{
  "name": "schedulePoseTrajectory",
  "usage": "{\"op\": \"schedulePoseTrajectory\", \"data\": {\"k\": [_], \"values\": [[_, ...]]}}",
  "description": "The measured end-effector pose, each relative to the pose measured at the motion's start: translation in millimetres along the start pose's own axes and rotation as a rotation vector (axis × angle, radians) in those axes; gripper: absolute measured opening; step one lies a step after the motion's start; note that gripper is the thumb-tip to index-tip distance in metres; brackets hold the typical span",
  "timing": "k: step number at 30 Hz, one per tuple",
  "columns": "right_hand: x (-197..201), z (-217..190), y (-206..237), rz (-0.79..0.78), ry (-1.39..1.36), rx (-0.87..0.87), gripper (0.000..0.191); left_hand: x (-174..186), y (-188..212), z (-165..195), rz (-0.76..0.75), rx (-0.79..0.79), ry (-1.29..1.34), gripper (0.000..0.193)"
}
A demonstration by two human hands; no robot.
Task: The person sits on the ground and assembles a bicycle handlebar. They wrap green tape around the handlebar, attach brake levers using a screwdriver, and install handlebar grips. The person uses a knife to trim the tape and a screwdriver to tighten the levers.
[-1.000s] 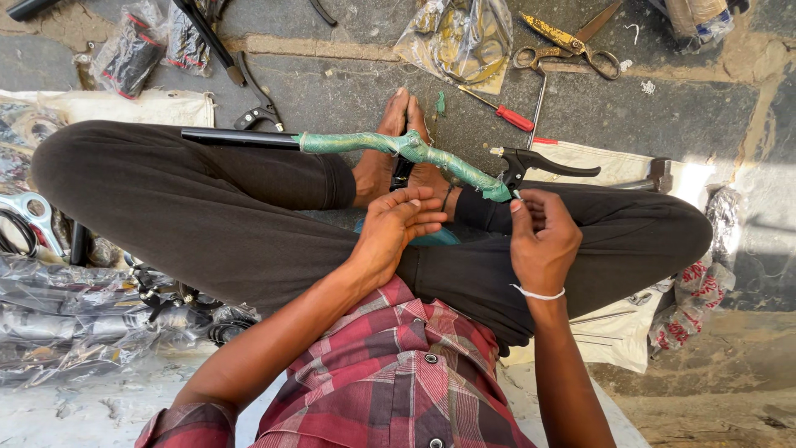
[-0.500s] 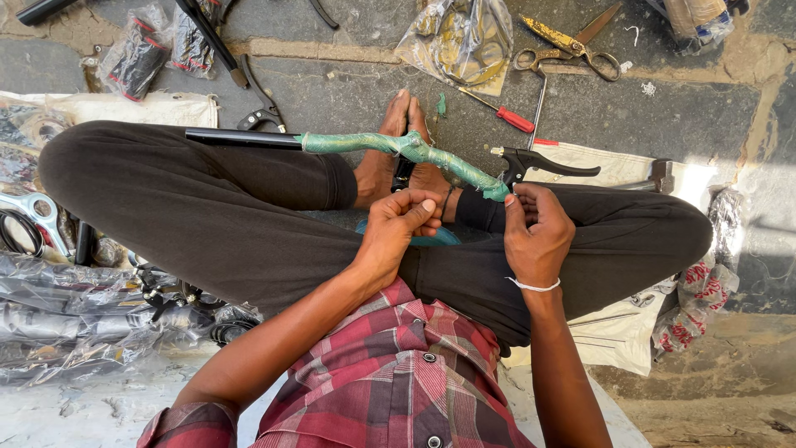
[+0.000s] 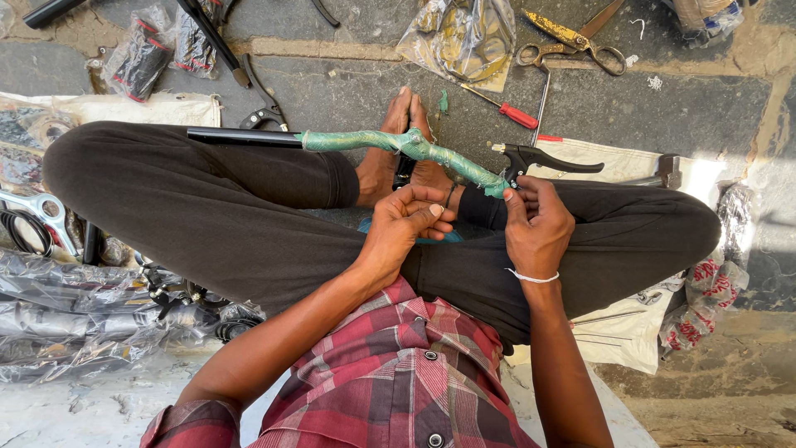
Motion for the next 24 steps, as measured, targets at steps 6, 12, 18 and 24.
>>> {"op": "schedulePoseTrajectory", "data": {"k": [6,12,18,24], "values": [[-7.6,-41.7,23.1,-0.074,0.021,0.142,0.022,-4.9,1.7,1.3,-0.034,-0.046,-0.015,0.033],[-37.2,-42.2,45.7,-0.343,-0.188,0.009,0.028,-19.1,4.8,11.8,-0.045,-0.058,-0.133,0.055],[1.6,-31.6,41.5,-0.125,-0.308,0.022,0.018,-43.4,-13.8,47.1,-0.07,-0.251,-0.507,0.044],[42.4,-9.0,23.4,0.044,-0.854,-0.266,0.019,-80.1,-47.6,108.8,0.126,-0.857,-1.202,0.07]]}}
Point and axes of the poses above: each hand's wrist, its own y-axis away from the middle knuckle, its own x-axis out of the back of the hand, z = x × y, the point moved 7 cm from there along -y, towards the middle knuckle, and after that the axes turned 14 degrees about -y, right-handed, at the moved point
